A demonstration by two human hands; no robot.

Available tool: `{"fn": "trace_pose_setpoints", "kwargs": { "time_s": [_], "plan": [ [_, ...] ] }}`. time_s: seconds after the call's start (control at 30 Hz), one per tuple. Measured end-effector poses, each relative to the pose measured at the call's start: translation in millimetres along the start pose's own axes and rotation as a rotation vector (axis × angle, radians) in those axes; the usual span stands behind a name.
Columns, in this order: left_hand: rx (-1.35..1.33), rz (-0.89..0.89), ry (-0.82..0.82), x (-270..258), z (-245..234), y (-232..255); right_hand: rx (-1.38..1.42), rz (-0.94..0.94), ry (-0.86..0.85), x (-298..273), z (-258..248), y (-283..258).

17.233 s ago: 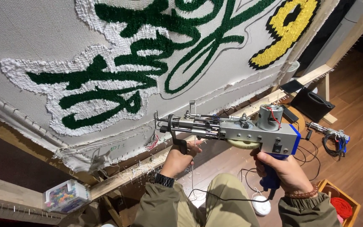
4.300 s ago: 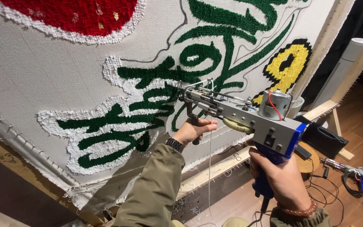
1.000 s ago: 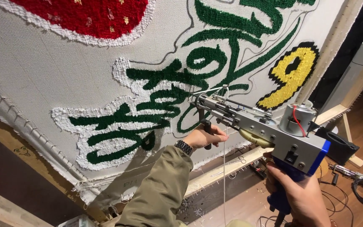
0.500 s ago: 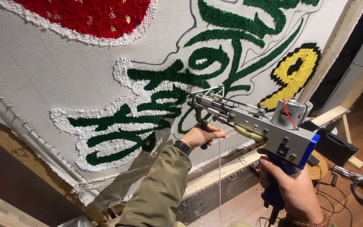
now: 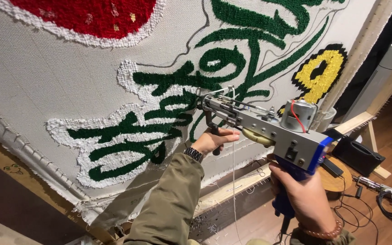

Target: Using a tufting gun to apply green yarn to a rug canvas following a pattern.

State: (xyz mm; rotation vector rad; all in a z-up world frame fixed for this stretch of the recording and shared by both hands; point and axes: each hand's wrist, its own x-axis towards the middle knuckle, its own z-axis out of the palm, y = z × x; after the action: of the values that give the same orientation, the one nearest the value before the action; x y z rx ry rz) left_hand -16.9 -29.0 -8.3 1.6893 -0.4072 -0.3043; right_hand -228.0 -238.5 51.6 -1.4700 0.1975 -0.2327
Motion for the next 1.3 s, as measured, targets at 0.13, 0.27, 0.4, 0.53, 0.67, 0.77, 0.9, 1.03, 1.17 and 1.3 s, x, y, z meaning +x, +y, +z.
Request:
{"fn": "trace_pose_setpoints", "kwargs": {
  "time_s": [0.13,0.27,0.4,0.53,0.67,0.77,0.9,1.03,1.17,1.3],
  "plan": [
    [-0.078,-0.052,0.097,-4.9,-3.7,12.9,-0.028,-0.031,-0.057,10.3,9.3,7.7],
    [-0.026,-0.156,0.140,10.5,-12.9,5.1,-0.055,0.031,-0.026,9.6,23.8,1.4],
    [-0.094,-0.123,0.193,30.9,-22.4,-13.5,-0.301,0.152,0.120,10.5,33.7,-5.7],
    [-0.099,-0.112,0.199,42.9,-28.6,-20.1,-0.369,0.117,0.144,15.4,38.6,-7.0],
    [-0.121,-0.120,0.219,41.6,-33.8,-9.9,-0.341,0.123,0.150,18.7,44.5,-9.4],
    [-0.076,-0.133,0.181,39.2,-37.0,-7.4,-0.294,0.061,0.135,16.5,46.9,-10.5],
    [-0.057,-0.123,0.191,42.8,-39.0,4.5,-0.181,0.034,0.106,16.4,51.2,-20.8],
    [-0.030,-0.134,0.180,27.8,-33.4,27.6,-0.211,0.075,0.068,18.5,44.4,-26.7],
    [-0.046,-0.117,0.142,38.2,-34.5,23.7,-0.194,0.098,0.083,19.0,43.8,-29.5],
    [-0.114,-0.010,0.142,34.9,-28.1,29.2,-0.130,0.000,0.028,21.9,32.3,-25.6]
  ]
}}
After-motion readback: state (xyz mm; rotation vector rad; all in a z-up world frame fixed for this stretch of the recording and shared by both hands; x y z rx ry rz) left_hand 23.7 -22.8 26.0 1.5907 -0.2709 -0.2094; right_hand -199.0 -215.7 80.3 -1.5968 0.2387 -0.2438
